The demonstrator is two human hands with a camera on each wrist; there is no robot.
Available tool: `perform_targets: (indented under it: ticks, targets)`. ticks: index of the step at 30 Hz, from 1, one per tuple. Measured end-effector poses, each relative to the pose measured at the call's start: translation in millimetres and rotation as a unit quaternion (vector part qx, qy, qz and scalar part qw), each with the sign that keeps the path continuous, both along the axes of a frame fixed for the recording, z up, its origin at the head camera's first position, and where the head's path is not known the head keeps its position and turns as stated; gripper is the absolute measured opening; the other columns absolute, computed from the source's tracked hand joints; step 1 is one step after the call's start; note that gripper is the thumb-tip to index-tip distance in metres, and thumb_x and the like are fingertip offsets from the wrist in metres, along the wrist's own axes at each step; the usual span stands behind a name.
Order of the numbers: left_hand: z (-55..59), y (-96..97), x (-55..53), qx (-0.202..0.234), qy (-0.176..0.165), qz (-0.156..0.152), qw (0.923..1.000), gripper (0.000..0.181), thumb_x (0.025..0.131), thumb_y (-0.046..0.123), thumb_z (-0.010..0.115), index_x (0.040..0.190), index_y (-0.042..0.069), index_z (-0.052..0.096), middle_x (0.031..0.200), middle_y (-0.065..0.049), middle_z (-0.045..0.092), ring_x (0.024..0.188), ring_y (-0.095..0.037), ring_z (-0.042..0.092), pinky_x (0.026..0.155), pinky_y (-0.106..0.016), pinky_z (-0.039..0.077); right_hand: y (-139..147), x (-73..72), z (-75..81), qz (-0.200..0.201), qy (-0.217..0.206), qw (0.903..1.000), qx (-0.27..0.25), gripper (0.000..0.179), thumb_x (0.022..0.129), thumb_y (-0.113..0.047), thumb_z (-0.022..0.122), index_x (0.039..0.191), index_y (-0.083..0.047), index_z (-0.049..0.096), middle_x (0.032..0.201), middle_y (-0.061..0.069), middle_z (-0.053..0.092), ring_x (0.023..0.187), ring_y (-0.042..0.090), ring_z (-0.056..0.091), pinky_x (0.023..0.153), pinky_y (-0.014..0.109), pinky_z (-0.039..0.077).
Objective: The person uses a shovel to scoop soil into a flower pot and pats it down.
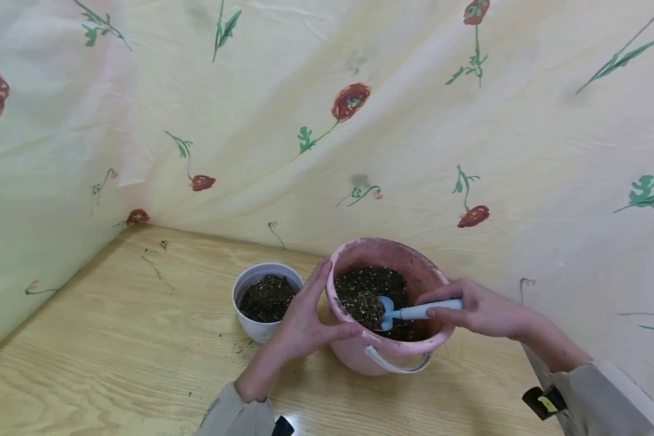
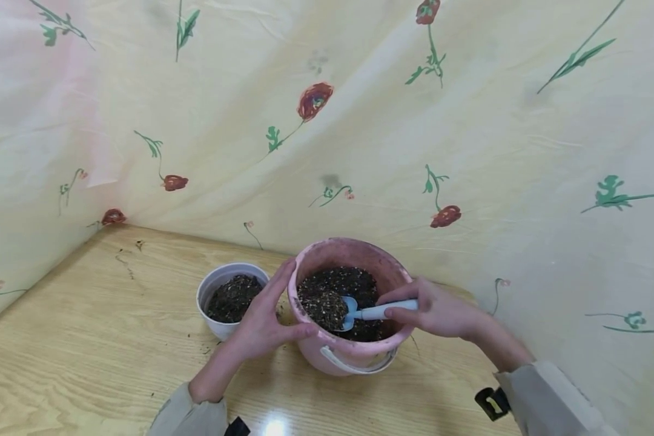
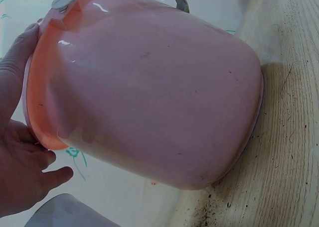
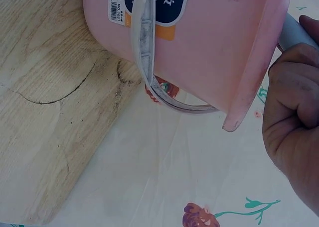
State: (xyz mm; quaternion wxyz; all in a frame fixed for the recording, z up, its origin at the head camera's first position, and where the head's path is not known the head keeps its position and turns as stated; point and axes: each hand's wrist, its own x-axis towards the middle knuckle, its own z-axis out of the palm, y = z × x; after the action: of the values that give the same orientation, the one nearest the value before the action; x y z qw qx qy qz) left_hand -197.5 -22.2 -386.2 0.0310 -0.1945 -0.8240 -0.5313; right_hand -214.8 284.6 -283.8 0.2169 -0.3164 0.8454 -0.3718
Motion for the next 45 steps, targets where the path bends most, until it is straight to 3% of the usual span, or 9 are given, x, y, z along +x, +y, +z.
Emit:
perform_targets:
  ticks: [6, 9, 12, 18, 29, 37, 45]
  targets:
    - [1.3, 0.6, 0.4, 0.0, -0.005, 0.001, 1.0, 0.119, 0.065, 0.052, 0.084, 0.156, 0.026, 0.011, 0.161, -0.001, 0.008, 0.146, -0.027, 0.013, 0.114, -0.053, 0.02, 1, 5.1, -3.2, -0.027, 0.02, 0.9994, -0.005, 0.025, 0.095, -0.009, 0.059, 0.118, -0.001, 0.067, 0.054, -0.002, 0.026, 0.045, -0.001, 0.023, 0.036, 0.021, 0.024]
    - [1.5, 0.4, 0.6, -0.002, -0.004, 0.002, 1.0, 0.118, 0.065, 0.052, 0.083, 0.156, 0.027, 0.012, 0.161, 0.0, 0.008, 0.146, -0.027, 0.014, 0.114, -0.053, 0.02, 1, 8.3, -5.3, -0.05, 0.035, 0.9981, -0.001, 0.024, 0.095, -0.013, 0.06, 0.118, -0.007, 0.068, 0.061, -0.006, 0.035, 0.045, -0.001, 0.024, 0.034, 0.021, 0.024]
    - [1.2, 0.2, 0.5, -0.004, 0.001, 0.002, 1.0, 0.118, 0.066, 0.052, 0.083, 0.156, 0.026, 0.012, 0.161, -0.001, 0.009, 0.146, -0.027, 0.014, 0.114, -0.054, 0.02, 2, 12.6, -7.1, -0.082, 0.052, 0.9953, 0.006, 0.023, 0.095, -0.017, 0.062, 0.116, -0.012, 0.07, 0.07, -0.002, 0.043, 0.046, -0.001, 0.026, 0.035, 0.022, 0.028]
    - [1.2, -0.5, 0.5, -0.007, 0.0, 0.001, 1.0, 0.118, 0.066, 0.053, 0.083, 0.156, 0.027, 0.011, 0.161, 0.001, 0.008, 0.146, -0.027, 0.013, 0.113, -0.054, 0.021, 1, 22.7, -7.7, -0.153, 0.068, 0.9859, -0.003, 0.024, 0.093, -0.019, 0.065, 0.114, -0.011, 0.07, 0.071, 0.003, 0.042, 0.046, 0.001, 0.026, 0.035, 0.024, 0.029]
    - [-0.9, 0.0, -0.8, -0.004, 0.007, -0.001, 1.0, 0.117, 0.068, 0.053, 0.082, 0.156, 0.025, 0.012, 0.161, 0.0, 0.009, 0.146, -0.025, 0.014, 0.114, -0.053, 0.021, -1, 38.8, -5.1, -0.258, 0.054, 0.9636, -0.042, 0.028, 0.091, -0.02, 0.068, 0.115, -0.004, 0.07, 0.062, -0.008, 0.038, 0.042, 0.005, 0.026, 0.032, 0.024, 0.028]
    - [-3.2, 0.5, -2.0, 0.0, 0.01, -0.005, 0.9999, 0.116, 0.068, 0.052, 0.082, 0.156, 0.022, 0.013, 0.161, -0.002, 0.01, 0.146, -0.025, 0.015, 0.114, -0.05, 0.022, -2, 44.4, -12.0, -0.277, 0.056, 0.9546, -0.094, 0.023, 0.091, -0.011, 0.066, 0.112, -0.002, 0.072, 0.056, -0.012, 0.034, 0.042, 0.005, 0.028, 0.031, 0.028, 0.026]
    - [-1.7, 1.2, -0.3, 0.004, 0.008, -0.005, 0.9999, 0.115, 0.068, 0.051, 0.083, 0.156, 0.024, 0.013, 0.161, 0.0, 0.009, 0.146, -0.026, 0.015, 0.114, -0.052, 0.022, -5, 47.7, -12.8, -0.29, 0.066, 0.9502, -0.092, 0.026, 0.091, -0.011, 0.067, 0.113, 0.002, 0.07, 0.06, -0.01, 0.041, 0.043, 0.004, 0.029, 0.032, 0.029, 0.027]
